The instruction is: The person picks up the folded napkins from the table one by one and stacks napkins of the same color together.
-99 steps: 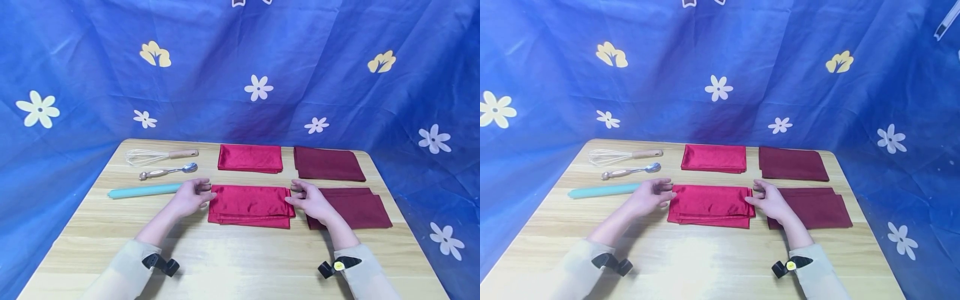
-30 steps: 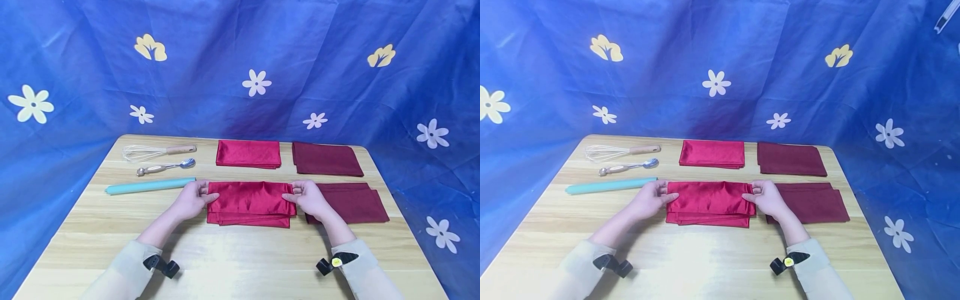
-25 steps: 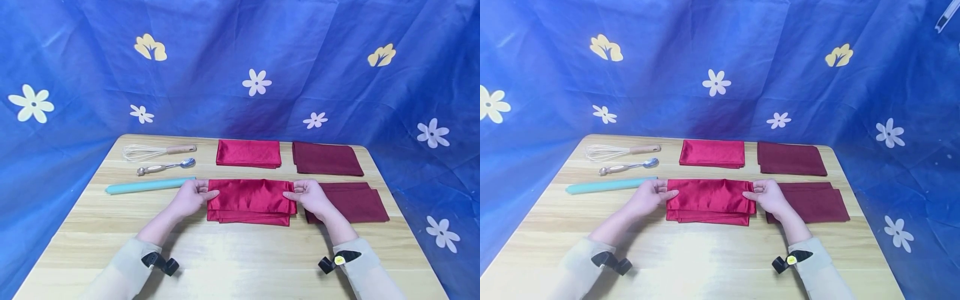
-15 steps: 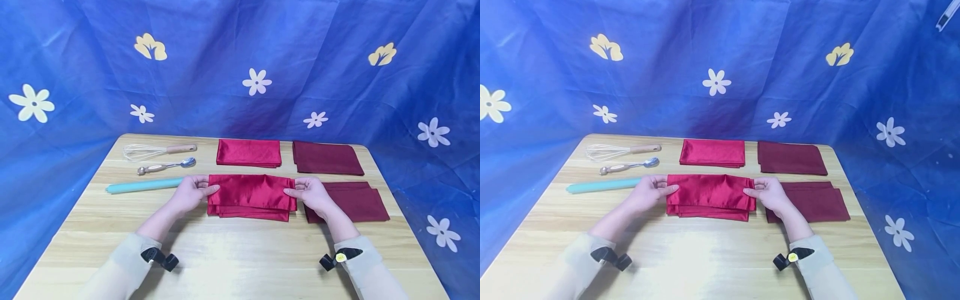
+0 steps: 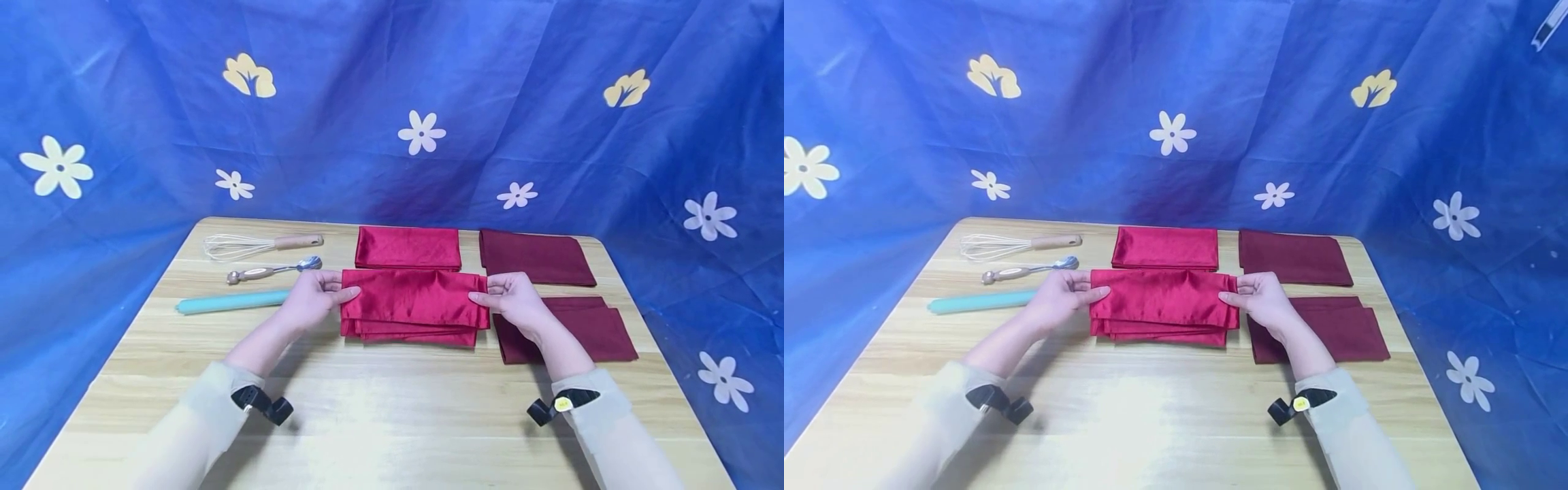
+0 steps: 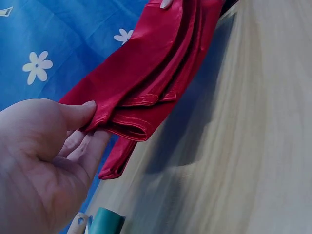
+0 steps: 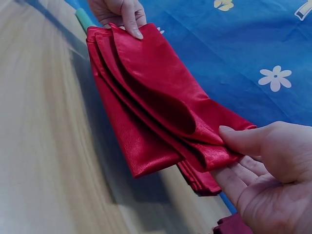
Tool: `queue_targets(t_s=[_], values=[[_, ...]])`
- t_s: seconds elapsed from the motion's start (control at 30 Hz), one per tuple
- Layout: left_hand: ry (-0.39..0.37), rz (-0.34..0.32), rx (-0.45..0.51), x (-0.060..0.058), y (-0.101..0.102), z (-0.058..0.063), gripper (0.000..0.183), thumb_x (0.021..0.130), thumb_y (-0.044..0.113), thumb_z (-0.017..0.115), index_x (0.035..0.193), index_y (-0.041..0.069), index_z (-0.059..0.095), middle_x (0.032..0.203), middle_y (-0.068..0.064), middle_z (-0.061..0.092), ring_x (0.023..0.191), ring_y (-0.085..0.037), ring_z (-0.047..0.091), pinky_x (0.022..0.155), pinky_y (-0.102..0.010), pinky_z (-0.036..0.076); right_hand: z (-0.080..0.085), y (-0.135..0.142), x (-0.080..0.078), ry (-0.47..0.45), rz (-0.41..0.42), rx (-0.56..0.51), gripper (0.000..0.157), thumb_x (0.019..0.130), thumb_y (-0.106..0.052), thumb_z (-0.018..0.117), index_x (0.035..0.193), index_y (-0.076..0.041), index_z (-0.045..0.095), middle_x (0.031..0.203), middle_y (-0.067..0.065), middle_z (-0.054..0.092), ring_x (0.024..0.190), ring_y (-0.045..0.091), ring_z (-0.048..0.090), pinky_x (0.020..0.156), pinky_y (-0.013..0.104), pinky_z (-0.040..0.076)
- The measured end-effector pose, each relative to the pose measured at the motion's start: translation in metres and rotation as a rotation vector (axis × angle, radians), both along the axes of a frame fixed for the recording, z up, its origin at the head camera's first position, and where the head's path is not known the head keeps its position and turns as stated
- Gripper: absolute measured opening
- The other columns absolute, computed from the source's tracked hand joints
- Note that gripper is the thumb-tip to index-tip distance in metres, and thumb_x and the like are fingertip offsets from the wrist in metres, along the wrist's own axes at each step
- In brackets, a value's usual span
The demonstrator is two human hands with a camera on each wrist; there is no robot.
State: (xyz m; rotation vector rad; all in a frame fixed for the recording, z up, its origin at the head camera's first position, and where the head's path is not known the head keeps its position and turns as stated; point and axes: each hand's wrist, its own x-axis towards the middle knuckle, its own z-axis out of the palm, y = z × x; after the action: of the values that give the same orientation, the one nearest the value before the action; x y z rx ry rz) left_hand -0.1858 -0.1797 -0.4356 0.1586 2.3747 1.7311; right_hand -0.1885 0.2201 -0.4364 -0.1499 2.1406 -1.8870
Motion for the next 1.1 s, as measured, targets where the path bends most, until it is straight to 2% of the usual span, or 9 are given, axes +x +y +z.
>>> queue_targets(t_s=[0.07,0.27,0.43,0.5,0.57,0.67,0.7,0.87,1.1], values=[[0.005,-0.001,0.001,-0.002,0.000,0.002,0.024,0.097,0.013,0.080,0.114,-0.004,0.077,0.090,-0.012,0.079,0.069,-0.012,0.067,0.053,-0.025,0.050,0.001,0.000,-0.003,-0.001,0.001,-0.013,0.034,0.094,0.000,0.080,0.122,0.016,0.069,0.099,0.017,0.079,0.084,0.018,0.078,0.079,0.032,0.063],[0.011,0.025,-0.022,-0.010,-0.001,0.006,0.023,0.096,0.017,0.082,0.109,-0.001,0.078,0.085,-0.008,0.076,0.067,-0.013,0.059,0.051,-0.022,0.041,0.007,0.000,-0.012,0.011,0.000,0.003,0.033,0.093,-0.001,0.080,0.120,0.015,0.070,0.095,0.014,0.080,0.081,0.016,0.078,0.076,0.030,0.063],[-0.018,0.024,0.019,-0.017,-0.002,0.009,0.023,0.095,0.013,0.082,0.111,-0.002,0.078,0.082,-0.008,0.075,0.068,-0.011,0.066,0.061,-0.028,0.057,0.011,0.000,-0.018,0.001,-0.002,-0.004,0.037,0.093,0.001,0.080,0.124,0.018,0.067,0.095,0.012,0.080,0.081,0.015,0.078,0.079,0.031,0.063],[-0.019,0.023,0.029,-0.020,-0.002,0.011,0.024,0.095,0.012,0.082,0.113,-0.003,0.077,0.081,-0.007,0.075,0.069,-0.011,0.068,0.064,-0.029,0.059,0.013,-0.001,-0.021,-0.007,-0.006,-0.025,0.038,0.093,0.003,0.079,0.125,0.018,0.066,0.095,0.012,0.080,0.082,0.016,0.078,0.080,0.033,0.063],[-0.014,0.024,0.029,-0.022,-0.002,0.014,0.026,0.095,0.013,0.082,0.115,-0.003,0.077,0.082,-0.006,0.075,0.069,-0.009,0.066,0.062,-0.026,0.057,0.015,-0.001,-0.024,-0.017,-0.009,-0.046,0.038,0.093,0.004,0.078,0.126,0.018,0.065,0.096,0.012,0.080,0.083,0.017,0.078,0.080,0.035,0.063],[0.000,0.024,0.013,-0.027,-0.002,0.018,0.026,0.095,0.014,0.082,0.115,-0.001,0.077,0.079,-0.004,0.073,0.057,-0.007,0.052,0.050,-0.022,0.043,0.017,0.000,-0.030,-0.029,-0.019,-0.059,0.036,0.094,0.003,0.078,0.125,0.017,0.066,0.096,0.012,0.080,0.083,0.019,0.078,0.080,0.035,0.064],[0.001,0.022,0.012,-0.028,-0.001,0.020,0.025,0.096,0.015,0.082,0.115,-0.001,0.077,0.079,-0.004,0.074,0.057,-0.005,0.052,0.050,-0.021,0.042,0.018,0.000,-0.032,-0.031,-0.020,-0.060,0.036,0.094,0.003,0.078,0.125,0.016,0.067,0.096,0.013,0.080,0.083,0.019,0.078,0.080,0.035,0.064],[0.004,0.027,0.021,-0.039,-0.001,0.026,0.026,0.095,0.014,0.082,0.113,-0.004,0.077,0.080,-0.005,0.076,0.062,-0.005,0.060,0.056,-0.021,0.048,0.025,0.000,-0.043,-0.025,-0.030,-0.050,0.034,0.093,0.003,0.078,0.124,0.014,0.068,0.096,0.011,0.080,0.084,0.017,0.078,0.080,0.032,0.063],[-0.055,0.047,0.049,-0.054,0.000,0.032,0.029,0.096,0.014,0.082,0.115,-0.006,0.074,0.089,-0.008,0.078,0.078,-0.011,0.072,0.068,-0.023,0.058,0.035,-0.002,-0.060,-0.055,-0.019,-0.090,0.039,0.095,0.005,0.076,0.129,0.017,0.063,0.099,0.011,0.080,0.087,0.018,0.078,0.083,0.036,0.063]])
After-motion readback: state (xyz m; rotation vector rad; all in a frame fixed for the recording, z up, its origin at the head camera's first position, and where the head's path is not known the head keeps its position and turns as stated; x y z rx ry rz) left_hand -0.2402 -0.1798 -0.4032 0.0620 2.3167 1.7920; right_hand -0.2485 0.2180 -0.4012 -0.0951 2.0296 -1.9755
